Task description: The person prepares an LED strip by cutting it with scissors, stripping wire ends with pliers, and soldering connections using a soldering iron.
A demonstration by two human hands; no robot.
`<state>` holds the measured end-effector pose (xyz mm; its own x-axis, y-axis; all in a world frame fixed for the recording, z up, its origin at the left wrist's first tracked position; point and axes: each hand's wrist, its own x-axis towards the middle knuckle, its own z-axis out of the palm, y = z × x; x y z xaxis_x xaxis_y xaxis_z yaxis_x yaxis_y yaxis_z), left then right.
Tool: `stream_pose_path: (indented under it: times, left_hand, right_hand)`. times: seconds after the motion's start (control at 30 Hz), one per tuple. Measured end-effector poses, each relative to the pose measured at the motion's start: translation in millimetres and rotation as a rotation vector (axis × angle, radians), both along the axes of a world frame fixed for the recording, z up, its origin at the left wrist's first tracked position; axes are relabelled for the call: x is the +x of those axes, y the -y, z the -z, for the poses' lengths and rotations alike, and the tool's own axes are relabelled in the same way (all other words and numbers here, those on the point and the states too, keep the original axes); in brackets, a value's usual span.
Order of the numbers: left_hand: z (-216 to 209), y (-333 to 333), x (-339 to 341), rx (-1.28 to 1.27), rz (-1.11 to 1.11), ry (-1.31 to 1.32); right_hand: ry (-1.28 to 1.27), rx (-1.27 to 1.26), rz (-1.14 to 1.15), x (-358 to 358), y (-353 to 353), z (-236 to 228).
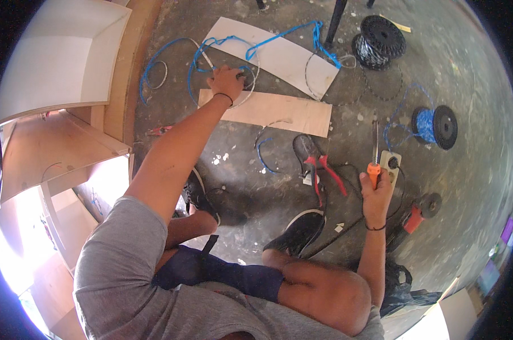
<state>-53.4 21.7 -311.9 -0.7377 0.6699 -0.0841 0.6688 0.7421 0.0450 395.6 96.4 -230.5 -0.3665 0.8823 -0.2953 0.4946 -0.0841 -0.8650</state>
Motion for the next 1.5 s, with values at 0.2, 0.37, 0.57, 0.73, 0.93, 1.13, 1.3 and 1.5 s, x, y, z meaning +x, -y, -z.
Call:
stream_pose_path:
  times: [0.2,0.37,0.57,0.73,0.93,1.13,1.3,1.5]
  left_hand:
    - [-0.1,-11.7,1.8,-0.042,0.143,-0.068]
    - [-10.6,-35.2,1.1,-0.251,0.247,-0.131]
    - [-14.9,-47.9,-0.6,-0.324,0.19,-0.047]
    - [-2.7,-21.9,-24.9,-0.257,0.121,0.141]
    - [-3.0,17.7,-34.5,0.078,0.1,0.309]
    - [1.2,19.4,-21.2,0.176,0.375,-0.116]
    - [-11.7,-11.8,-21.5,-0.316,0.402,-0.109]
    - [-10.5,-16.7,-29.5,-0.352,0.403,-0.067]
  right_hand:
    - [0.066,0.032,-0.031,2.4,0.1,-2.4]
    - [0.095,-0.026,0.002,-9.4,3.6,-15.2]
    - [0.03,-0.024,0.013,-11.1,5.0,-20.2]
    - [0.084,-0.047,0.008,-5.7,4.3,-12.6]
    - [0.134,-0.04,-0.001,-8.8,4.0,-16.2]
    - [0.065,-0.009,-0.032,-13.9,5.0,-9.1]
    - [0.036,-0.015,-0.039,-7.6,6.1,-9.1]
    - [0.087,0.016,-0.024,-11.7,11.0,-15.0]
